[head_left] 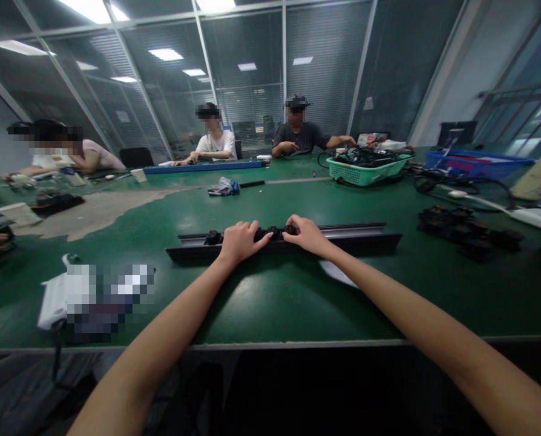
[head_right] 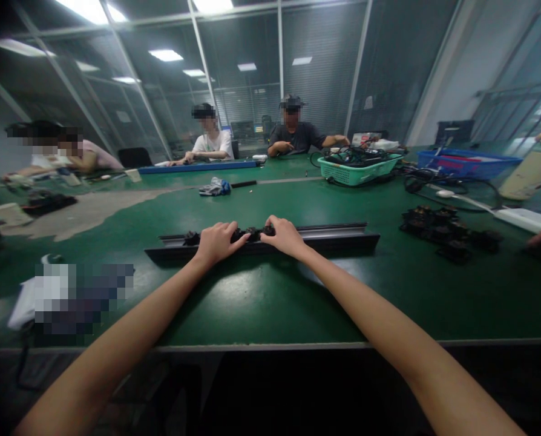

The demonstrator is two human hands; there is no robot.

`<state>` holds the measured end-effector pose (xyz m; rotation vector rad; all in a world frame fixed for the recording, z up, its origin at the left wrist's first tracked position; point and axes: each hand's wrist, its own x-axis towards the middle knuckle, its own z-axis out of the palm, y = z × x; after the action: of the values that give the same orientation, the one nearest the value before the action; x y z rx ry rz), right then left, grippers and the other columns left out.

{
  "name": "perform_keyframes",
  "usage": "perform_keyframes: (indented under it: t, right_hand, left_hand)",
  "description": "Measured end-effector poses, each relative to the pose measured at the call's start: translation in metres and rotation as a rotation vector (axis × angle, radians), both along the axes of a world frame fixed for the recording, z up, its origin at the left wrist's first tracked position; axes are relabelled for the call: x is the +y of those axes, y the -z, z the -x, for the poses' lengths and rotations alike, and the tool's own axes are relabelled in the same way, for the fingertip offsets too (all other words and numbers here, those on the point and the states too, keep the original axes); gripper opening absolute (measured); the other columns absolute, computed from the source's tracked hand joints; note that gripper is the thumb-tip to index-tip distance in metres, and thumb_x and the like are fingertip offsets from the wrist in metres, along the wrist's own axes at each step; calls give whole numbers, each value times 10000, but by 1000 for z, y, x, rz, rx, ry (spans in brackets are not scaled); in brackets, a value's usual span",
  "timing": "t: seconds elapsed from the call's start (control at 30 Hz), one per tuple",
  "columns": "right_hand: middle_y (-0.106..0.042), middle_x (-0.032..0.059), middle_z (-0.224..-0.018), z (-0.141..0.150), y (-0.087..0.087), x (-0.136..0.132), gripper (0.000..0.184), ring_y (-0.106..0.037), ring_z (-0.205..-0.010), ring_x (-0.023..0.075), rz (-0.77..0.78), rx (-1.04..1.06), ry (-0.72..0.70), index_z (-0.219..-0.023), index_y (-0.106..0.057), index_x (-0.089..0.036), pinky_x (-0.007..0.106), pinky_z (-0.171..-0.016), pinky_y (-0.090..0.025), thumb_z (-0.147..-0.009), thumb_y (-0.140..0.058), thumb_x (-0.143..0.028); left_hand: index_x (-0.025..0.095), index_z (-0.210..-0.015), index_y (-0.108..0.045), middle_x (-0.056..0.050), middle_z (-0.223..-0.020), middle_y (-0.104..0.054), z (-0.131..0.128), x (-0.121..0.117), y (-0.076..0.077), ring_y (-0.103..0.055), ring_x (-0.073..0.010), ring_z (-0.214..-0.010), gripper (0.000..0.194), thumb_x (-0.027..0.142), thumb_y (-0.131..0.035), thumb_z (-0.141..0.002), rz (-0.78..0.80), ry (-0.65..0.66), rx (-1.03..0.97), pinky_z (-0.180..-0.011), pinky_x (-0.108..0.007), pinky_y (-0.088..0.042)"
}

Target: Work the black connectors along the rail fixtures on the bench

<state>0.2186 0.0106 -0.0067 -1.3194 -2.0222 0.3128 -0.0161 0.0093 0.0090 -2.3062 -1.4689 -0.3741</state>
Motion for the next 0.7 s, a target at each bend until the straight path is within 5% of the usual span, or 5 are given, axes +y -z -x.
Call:
perform_keyframes:
  t: [0.7]
  right_hand:
    - [-563,-20,-754,-18,-6,4,248,-521,-719,171,29,-36,-71,-934,-601,-222,287,-693,-316,-857,-709,-432]
  left_hand:
    - [185,-1041,-668,-155,-1007,-748,0,2,2,-687,-312,-961,670,727,-275,-1017,-19,-7,13,-694,-342,-413]
